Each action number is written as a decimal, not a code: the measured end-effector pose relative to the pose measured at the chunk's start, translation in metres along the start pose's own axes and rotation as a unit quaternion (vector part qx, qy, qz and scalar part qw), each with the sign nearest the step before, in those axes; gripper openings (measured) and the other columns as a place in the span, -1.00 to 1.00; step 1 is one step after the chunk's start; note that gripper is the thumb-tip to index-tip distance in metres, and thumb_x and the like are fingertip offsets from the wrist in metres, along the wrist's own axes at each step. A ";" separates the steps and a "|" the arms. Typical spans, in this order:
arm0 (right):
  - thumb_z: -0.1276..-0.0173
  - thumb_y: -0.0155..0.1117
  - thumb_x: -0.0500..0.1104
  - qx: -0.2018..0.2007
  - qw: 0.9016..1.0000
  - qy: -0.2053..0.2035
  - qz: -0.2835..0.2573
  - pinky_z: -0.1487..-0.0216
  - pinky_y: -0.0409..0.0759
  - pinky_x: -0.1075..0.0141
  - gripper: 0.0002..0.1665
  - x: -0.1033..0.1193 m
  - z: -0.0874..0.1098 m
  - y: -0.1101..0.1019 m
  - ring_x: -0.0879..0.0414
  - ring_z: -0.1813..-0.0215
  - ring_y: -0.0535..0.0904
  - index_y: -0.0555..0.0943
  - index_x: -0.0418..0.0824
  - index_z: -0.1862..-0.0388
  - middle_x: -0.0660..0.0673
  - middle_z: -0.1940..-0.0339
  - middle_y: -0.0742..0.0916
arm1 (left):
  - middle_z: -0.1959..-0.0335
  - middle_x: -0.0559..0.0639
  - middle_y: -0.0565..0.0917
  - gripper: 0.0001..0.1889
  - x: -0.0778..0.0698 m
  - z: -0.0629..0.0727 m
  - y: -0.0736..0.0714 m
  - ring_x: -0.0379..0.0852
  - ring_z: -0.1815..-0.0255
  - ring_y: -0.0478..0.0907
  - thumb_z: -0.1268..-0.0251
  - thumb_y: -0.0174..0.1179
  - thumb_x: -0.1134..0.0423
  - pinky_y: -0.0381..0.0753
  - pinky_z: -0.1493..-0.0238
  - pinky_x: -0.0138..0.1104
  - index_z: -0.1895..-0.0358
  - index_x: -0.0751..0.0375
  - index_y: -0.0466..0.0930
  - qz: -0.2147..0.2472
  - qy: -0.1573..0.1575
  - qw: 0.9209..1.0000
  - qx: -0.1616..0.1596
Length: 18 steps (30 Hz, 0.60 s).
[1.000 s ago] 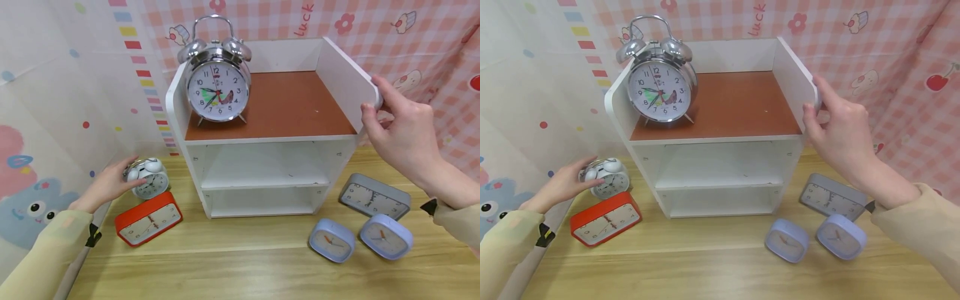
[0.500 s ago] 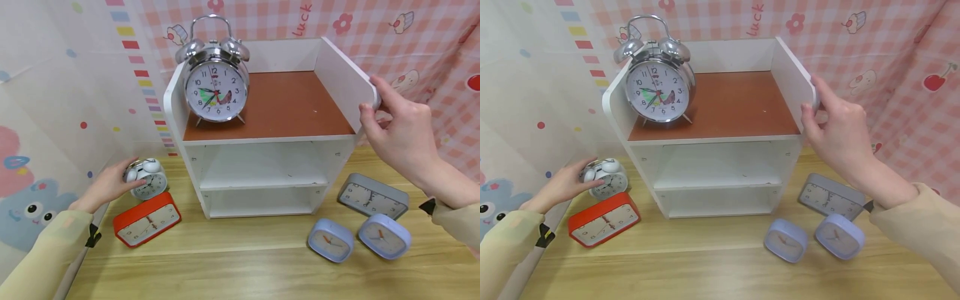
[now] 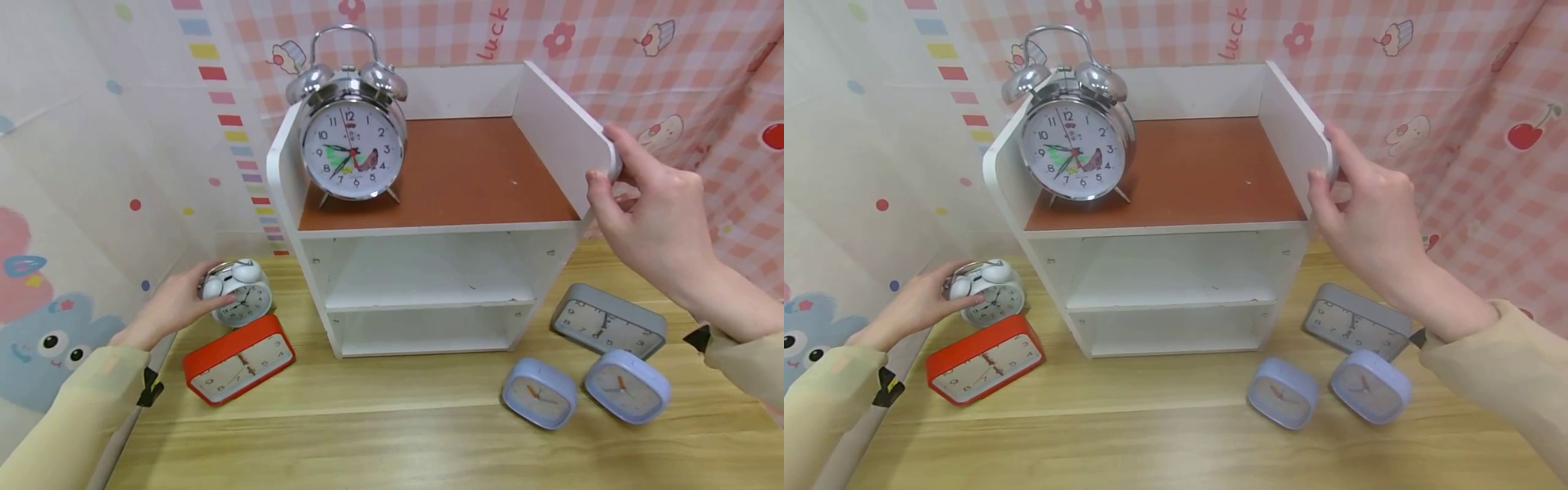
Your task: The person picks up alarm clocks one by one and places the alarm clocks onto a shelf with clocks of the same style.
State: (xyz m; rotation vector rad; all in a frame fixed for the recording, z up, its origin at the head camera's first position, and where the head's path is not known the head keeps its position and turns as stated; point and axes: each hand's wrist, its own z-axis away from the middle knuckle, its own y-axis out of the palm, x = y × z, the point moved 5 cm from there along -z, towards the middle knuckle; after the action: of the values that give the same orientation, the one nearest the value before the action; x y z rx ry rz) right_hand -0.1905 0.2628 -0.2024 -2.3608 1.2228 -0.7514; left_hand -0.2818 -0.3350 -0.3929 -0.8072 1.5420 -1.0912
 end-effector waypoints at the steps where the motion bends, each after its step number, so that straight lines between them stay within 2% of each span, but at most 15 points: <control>1: -0.49 0.22 -0.29 0.000 1.000 0.000 0.001 0.11 0.30 0.95 -0.44 0.000 0.000 0.000 -0.12 0.06 0.73 0.55 -0.18 -0.46 -0.40 -0.09 0.81 | -0.19 0.49 0.63 -0.16 0.000 0.000 0.000 0.35 -0.02 0.63 -0.36 0.43 -0.01 0.73 -0.03 0.20 -0.52 0.37 0.28 0.000 -0.002 1.000 0.000; 3: -0.49 0.22 -0.29 -0.001 1.000 -0.001 0.003 0.11 0.30 0.95 -0.44 0.000 0.000 0.000 -0.20 0.06 0.73 0.56 -0.19 -0.46 -0.40 -0.09 0.81 | -0.20 0.50 0.62 -0.16 0.001 0.001 0.001 0.36 -0.03 0.63 -0.35 0.43 0.00 0.73 -0.04 0.21 -0.53 0.38 0.28 0.001 -0.007 1.000 0.001; 6: -0.49 0.22 -0.28 -0.003 1.000 0.000 0.005 0.11 0.30 0.95 -0.44 0.000 0.000 0.000 -0.19 0.06 0.74 0.56 -0.18 -0.46 -0.40 -0.09 0.81 | -0.21 0.51 0.62 -0.16 0.002 0.001 0.003 0.38 -0.05 0.62 -0.35 0.43 0.00 0.73 -0.06 0.21 -0.52 0.38 0.27 0.002 -0.012 1.000 0.002; 13: -0.49 0.23 -0.30 0.003 1.000 0.003 0.001 0.10 0.31 0.94 -0.43 0.000 0.000 0.001 -0.34 0.02 0.74 0.54 -0.18 -0.47 -0.44 -0.09 0.80 | -0.20 0.51 0.64 -0.16 0.005 0.000 0.006 0.38 -0.07 0.65 -0.36 0.42 -0.02 0.72 -0.07 0.21 -0.51 0.41 0.29 0.010 -0.011 1.000 0.005; 18: -0.49 0.23 -0.29 0.004 1.000 0.007 0.001 0.10 0.31 0.94 -0.43 0.000 0.000 0.001 -0.34 0.01 0.74 0.55 -0.18 -0.47 -0.44 -0.09 0.80 | -0.20 0.52 0.64 -0.16 0.008 -0.001 0.008 0.38 -0.07 0.66 -0.38 0.40 -0.03 0.73 -0.06 0.19 -0.52 0.42 0.28 0.012 -0.017 1.000 0.011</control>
State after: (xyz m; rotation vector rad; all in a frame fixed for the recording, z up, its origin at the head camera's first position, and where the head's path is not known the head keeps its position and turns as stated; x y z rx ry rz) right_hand -0.1912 0.2617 -0.2029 -2.3520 1.2241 -0.7711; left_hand -0.2846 -0.3385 -0.4034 -0.7868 1.5050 -1.0715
